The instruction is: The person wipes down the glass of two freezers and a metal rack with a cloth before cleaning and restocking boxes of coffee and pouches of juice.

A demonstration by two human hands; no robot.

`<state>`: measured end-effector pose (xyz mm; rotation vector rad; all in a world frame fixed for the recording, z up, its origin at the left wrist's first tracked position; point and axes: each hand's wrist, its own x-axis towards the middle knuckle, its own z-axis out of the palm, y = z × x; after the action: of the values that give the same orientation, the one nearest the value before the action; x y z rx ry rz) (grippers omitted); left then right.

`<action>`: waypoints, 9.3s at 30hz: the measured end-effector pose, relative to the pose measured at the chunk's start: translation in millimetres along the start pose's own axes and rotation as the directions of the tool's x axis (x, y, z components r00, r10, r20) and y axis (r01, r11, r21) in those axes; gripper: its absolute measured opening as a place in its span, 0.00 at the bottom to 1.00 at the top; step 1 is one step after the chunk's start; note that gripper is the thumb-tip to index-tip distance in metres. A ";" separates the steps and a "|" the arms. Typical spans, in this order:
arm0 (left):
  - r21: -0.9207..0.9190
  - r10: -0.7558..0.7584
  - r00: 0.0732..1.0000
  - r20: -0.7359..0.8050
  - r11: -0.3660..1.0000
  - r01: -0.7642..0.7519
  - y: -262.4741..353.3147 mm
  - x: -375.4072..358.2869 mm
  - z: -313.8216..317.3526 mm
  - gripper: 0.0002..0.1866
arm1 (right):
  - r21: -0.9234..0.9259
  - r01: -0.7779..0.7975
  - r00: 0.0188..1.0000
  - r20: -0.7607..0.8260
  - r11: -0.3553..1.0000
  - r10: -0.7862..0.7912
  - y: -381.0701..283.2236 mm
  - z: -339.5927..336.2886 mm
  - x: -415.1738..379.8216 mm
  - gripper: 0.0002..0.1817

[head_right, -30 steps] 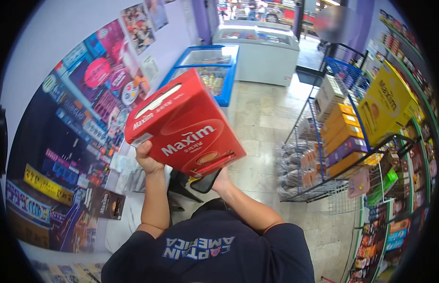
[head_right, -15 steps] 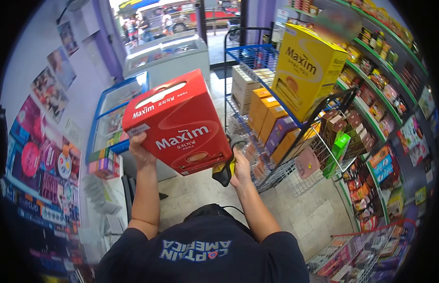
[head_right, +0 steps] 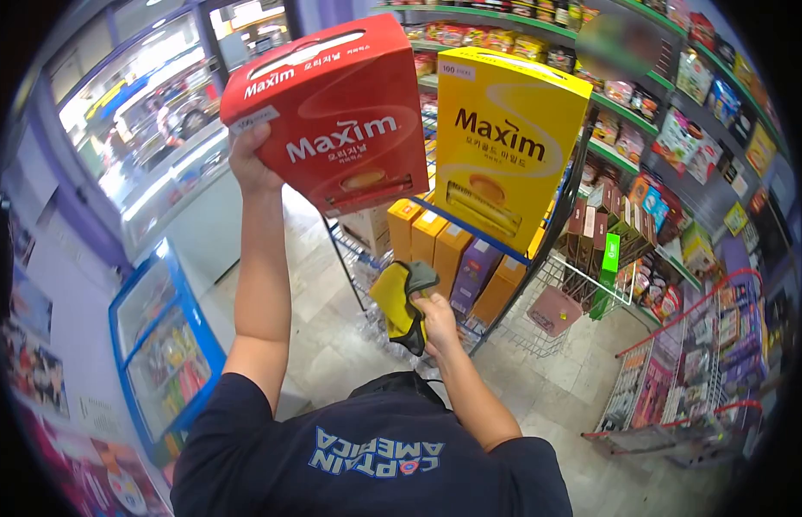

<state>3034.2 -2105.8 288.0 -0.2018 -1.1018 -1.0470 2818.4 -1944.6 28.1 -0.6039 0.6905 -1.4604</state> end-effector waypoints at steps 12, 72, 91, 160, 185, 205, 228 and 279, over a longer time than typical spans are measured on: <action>-0.250 -0.382 0.854 0.352 0.841 0.479 -149.6 110.7 -58.1 0.28 | 0.028 0.168 0.950 -0.271 0.985 -0.154 32.1 12.1 51.2 0.16; 0.542 0.861 0.223 -0.457 0.071 0.837 381.6 -687.4 252.3 0.17 | -0.693 -0.638 -0.222 0.583 0.336 0.781 196.5 150.8 -306.0 0.19; -0.407 0.968 -0.013 -0.249 -0.093 0.909 633.8 -935.0 468.6 0.63 | -0.889 -0.326 -0.581 0.457 0.322 0.673 243.0 216.0 -589.2 0.13; 0.914 0.891 0.387 -0.239 0.072 0.399 556.7 -647.3 415.9 0.39 | -0.560 -0.235 -0.202 0.828 0.795 0.523 250.3 234.6 -525.4 0.34; 0.810 0.385 0.870 -0.310 0.586 0.029 268.7 -356.1 155.9 0.57 | 0.247 -0.910 0.399 0.739 0.332 0.543 156.0 78.4 -155.4 0.31; 0.452 0.149 0.962 -0.229 0.891 -0.031 119.1 -132.2 -59.1 0.54 | -0.065 -0.334 0.832 0.448 0.940 0.326 24.7 60.8 62.2 0.27; 0.017 -0.502 0.852 0.150 0.863 0.506 -144.3 132.2 -253.0 0.28 | -0.156 -0.099 0.991 0.069 0.983 0.111 72.6 108.3 147.5 0.23; 0.471 0.581 0.208 -0.787 0.347 0.811 254.5 -581.1 109.1 0.15 | -0.486 -0.819 -0.085 0.629 0.305 0.772 179.9 99.0 -68.0 0.22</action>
<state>3130.7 -1560.3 -39.8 1.5659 -0.2161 -0.2423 3013.7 -1875.4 -34.0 -0.5439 0.1156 0.1181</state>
